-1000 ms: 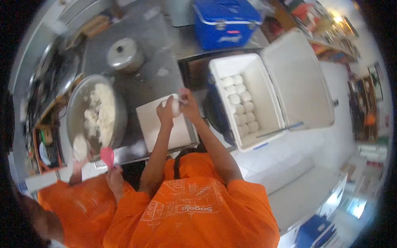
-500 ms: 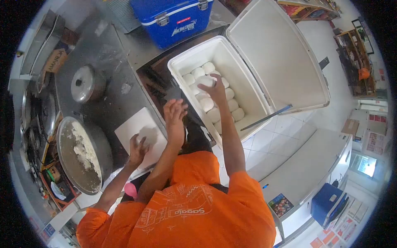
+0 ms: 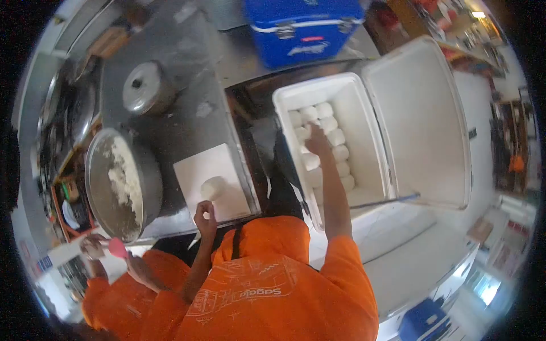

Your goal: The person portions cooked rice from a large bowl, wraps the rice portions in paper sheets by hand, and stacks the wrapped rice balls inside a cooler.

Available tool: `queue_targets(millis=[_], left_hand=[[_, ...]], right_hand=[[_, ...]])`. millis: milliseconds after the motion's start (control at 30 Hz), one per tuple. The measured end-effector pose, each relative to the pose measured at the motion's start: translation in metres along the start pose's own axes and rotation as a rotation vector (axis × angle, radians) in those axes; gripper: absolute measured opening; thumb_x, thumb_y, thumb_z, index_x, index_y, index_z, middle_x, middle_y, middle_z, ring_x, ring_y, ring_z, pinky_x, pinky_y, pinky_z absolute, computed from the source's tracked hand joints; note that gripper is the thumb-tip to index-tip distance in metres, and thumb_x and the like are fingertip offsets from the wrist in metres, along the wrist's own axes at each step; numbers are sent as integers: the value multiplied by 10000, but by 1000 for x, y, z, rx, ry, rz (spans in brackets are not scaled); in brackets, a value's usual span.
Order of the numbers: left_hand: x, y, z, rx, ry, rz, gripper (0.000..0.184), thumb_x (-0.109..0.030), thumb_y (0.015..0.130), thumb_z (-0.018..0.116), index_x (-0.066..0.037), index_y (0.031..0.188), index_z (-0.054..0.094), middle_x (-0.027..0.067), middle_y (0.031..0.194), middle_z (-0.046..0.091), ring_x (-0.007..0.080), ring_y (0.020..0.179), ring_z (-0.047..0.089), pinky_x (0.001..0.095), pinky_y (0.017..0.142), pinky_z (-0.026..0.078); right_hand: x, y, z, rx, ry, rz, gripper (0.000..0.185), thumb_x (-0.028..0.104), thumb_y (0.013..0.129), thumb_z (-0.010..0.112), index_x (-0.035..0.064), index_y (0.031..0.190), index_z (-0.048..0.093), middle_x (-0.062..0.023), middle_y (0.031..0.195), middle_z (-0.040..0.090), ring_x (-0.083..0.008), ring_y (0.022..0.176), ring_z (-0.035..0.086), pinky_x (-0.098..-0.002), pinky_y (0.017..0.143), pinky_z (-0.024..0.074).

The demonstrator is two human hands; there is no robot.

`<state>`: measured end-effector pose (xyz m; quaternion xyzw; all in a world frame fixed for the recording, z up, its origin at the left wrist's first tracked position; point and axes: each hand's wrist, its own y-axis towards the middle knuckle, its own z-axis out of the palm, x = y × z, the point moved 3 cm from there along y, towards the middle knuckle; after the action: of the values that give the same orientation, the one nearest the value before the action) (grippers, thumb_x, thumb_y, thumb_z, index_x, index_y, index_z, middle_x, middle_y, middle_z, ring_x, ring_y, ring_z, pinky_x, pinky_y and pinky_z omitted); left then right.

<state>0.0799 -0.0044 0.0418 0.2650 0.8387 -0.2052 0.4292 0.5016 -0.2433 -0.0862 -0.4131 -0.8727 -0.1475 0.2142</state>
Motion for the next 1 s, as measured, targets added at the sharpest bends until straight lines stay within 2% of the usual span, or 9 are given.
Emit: queue_targets(millis=[133, 233, 300, 367, 533, 633, 733, 833, 1000], left_hand=[[35, -12, -24, 60, 377, 345, 318, -150, 768, 746, -45, 1049, 639, 112, 1136, 571, 288, 1096, 524, 406, 914, 443], [57, -15, -23, 139, 394, 356, 363, -231, 701, 798, -115, 1031, 699, 102, 1216, 557, 306, 1171, 487, 424, 979, 404], [71, -12, -23, 120, 380, 316, 295, -303, 673, 815, -154, 920, 752, 88, 1223, 567, 286, 1178, 479, 418, 1001, 374], [77, -10, -21, 150, 312, 281, 282, -301, 672, 816, -148, 899, 752, 83, 1201, 575, 283, 1176, 480, 417, 997, 380], [64, -8, -20, 17, -115, -75, 229, -272, 646, 804, -122, 786, 705, 31, 826, 686, 280, 1095, 558, 420, 970, 391], [75, -8, -16, -25, 212, 264, 176, -279, 689, 791, -128, 747, 721, 32, 1006, 636, 263, 1067, 550, 413, 960, 397], [82, -5, -14, -37, 367, 387, 161, -273, 719, 779, -121, 739, 731, 8, 1030, 629, 245, 1034, 550, 398, 935, 397], [70, -3, -18, 23, 272, 250, 153, -259, 732, 757, -110, 753, 726, 26, 959, 639, 237, 1020, 557, 402, 901, 400], [69, 4, -19, 73, 488, 389, 185, -334, 799, 687, -154, 766, 707, 0, 835, 623, 239, 879, 580, 403, 798, 416]], right_hand=[[157, 29, -82, -577, 607, 95, 327, -23, 743, 488, 6, 1054, 586, -115, 907, 581, -248, 823, 584, -338, 753, 484], [269, 48, -22, 22, 370, -343, 318, 84, 810, 549, 64, 1124, 595, -150, 1124, 613, -327, 1045, 591, -409, 855, 500], [314, 79, 28, 32, 317, -410, 327, 70, 834, 539, 78, 1157, 590, -149, 1119, 625, -327, 1049, 596, -421, 877, 499], [325, 118, 64, -195, 212, -493, 321, 68, 861, 525, 82, 1173, 597, -159, 1080, 644, -343, 1003, 621, -444, 871, 512], [310, 185, 138, 170, 23, -393, 230, 112, 879, 515, 50, 1020, 685, -183, 1094, 648, -347, 978, 632, -416, 882, 506], [305, 176, 117, 304, -161, -456, 201, 106, 873, 534, 30, 998, 671, -176, 1021, 666, -347, 944, 641, -429, 846, 508], [313, 142, 72, -144, 218, -593, 179, 140, 899, 551, 19, 981, 655, -164, 948, 675, -314, 883, 659, -406, 796, 514], [326, 42, 13, 63, 456, -157, 207, 229, 931, 585, 35, 949, 658, -124, 858, 674, -242, 754, 664, -331, 697, 514], [334, -114, 3, 269, 178, -714, 223, 288, 867, 635, 96, 972, 680, -54, 980, 673, -243, 977, 606, -401, 892, 449]])
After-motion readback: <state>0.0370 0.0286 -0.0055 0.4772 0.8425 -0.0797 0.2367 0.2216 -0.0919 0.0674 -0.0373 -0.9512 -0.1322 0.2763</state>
